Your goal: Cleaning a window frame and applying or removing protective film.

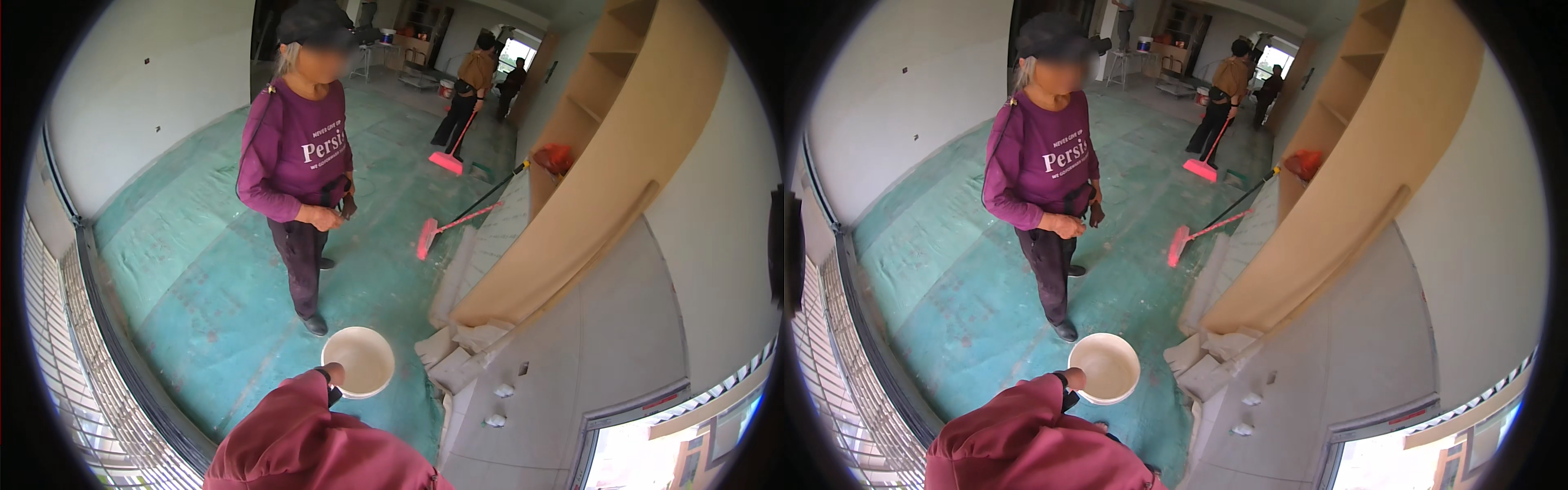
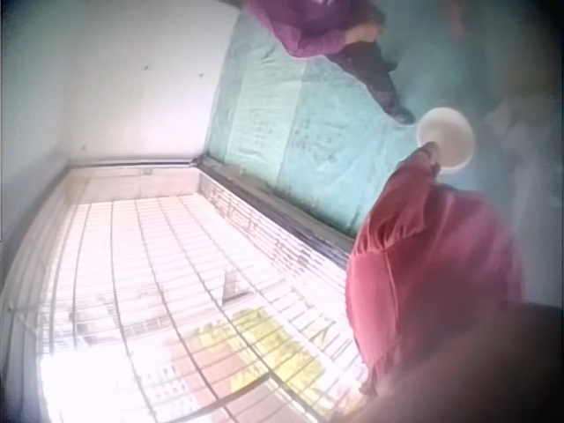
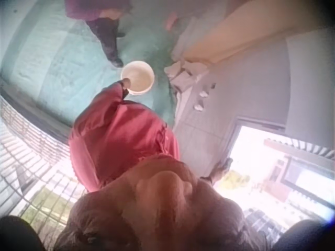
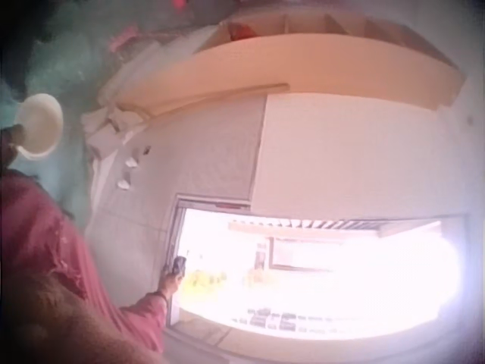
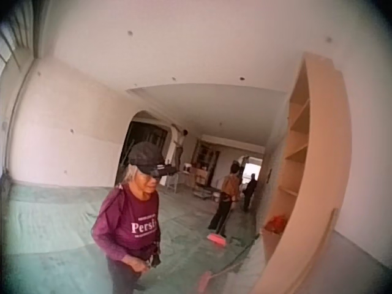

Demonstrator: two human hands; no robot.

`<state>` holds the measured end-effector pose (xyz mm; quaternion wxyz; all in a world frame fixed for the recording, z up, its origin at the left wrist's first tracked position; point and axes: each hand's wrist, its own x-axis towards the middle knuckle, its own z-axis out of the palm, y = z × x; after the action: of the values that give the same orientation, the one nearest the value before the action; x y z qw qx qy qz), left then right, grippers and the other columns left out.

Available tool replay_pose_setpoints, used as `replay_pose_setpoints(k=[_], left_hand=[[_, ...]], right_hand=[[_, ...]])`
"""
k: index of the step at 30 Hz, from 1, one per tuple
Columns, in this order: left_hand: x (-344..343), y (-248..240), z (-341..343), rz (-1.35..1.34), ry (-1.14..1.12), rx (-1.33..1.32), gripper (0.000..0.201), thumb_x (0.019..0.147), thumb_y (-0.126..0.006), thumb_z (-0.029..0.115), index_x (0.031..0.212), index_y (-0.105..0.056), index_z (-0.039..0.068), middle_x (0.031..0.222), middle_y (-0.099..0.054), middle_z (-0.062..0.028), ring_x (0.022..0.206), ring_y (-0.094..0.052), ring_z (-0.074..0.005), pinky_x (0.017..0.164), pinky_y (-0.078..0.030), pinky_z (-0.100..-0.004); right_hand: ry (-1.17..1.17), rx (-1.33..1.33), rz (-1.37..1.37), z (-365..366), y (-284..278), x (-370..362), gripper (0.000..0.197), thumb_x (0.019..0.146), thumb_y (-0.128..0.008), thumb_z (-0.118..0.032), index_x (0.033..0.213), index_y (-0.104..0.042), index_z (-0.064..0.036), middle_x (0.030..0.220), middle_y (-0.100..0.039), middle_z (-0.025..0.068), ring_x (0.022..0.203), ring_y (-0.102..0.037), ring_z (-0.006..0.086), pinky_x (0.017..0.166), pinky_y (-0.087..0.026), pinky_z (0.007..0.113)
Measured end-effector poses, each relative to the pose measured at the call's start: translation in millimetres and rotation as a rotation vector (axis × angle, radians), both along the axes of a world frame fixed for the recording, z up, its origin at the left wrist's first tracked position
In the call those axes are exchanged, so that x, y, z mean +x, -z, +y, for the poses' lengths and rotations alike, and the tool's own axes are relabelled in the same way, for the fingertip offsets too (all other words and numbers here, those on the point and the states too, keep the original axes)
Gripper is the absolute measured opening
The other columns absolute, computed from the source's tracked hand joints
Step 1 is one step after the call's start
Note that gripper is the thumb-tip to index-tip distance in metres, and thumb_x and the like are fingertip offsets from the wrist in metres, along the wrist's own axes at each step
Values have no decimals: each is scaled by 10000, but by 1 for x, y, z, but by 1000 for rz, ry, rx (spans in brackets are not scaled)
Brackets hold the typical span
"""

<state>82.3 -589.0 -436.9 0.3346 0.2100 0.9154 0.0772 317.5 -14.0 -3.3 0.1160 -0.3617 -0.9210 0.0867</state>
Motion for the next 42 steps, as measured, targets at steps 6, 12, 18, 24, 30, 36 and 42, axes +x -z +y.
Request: replay_pose_setpoints(k=[6,12,18,24,30,36,42], left_hand=[[5,59,-27,442,370,191,197,627,-579,272,532,-593,100,582,-577,-86,550,-566,-270,498,-454,-390],[-44,-75,8,-494,-723,429,148,731,-584,162,835,-592,58,722,-598,-58,625,-611,-205,478,-446,-372],[-74,-90,67,-600,-700,486,155,740,-579,181,830,-585,55,704,-588,-57,600,-606,-188,459,-456,-306],[-75,-111,171,-599,-488,543,151,744,-566,169,831,-591,48,691,-593,-50,598,-594,-156,488,-450,-268],[-78,-99,209,-698,-376,433,160,768,-564,152,871,-597,34,768,-614,-53,637,-597,-143,508,-458,-265],[-71,-117,291,-684,-233,479,181,797,-577,211,863,-598,44,757,-614,-40,638,-586,-143,487,-444,-264],[-60,-186,444,-706,-123,747,215,853,-545,249,868,-587,38,745,-603,-31,635,-570,-120,500,-441,-253]], right_hand=[[24,187,-209,124,67,9,639,814,-563,-361,1256,-396,69,1278,-417,272,1205,-388,390,1004,-339,450],[-57,410,-123,115,68,-21,637,729,-642,-347,1173,-458,71,1200,-460,290,1120,-441,401,949,-367,418],[-36,310,-75,120,63,-23,596,742,-651,-315,1181,-434,24,1232,-433,254,1093,-457,398,915,-393,416],[31,261,-83,121,57,-9,618,730,-662,-338,1190,-428,1,1191,-442,205,1043,-479,370,871,-424,403],[-20,247,-38,124,56,-14,608,746,-637,-387,1231,-437,-79,1208,-433,204,1036,-480,369,860,-431,411],[20,207,-45,128,49,-2,609,756,-616,-418,1238,-450,-85,1255,-417,213,1055,-476,364,885,-421,409],[33,191,-3,122,50,-10,564,725,-675,-312,1187,-461,-70,1203,-440,180,1046,-478,354,860,-434,403]])
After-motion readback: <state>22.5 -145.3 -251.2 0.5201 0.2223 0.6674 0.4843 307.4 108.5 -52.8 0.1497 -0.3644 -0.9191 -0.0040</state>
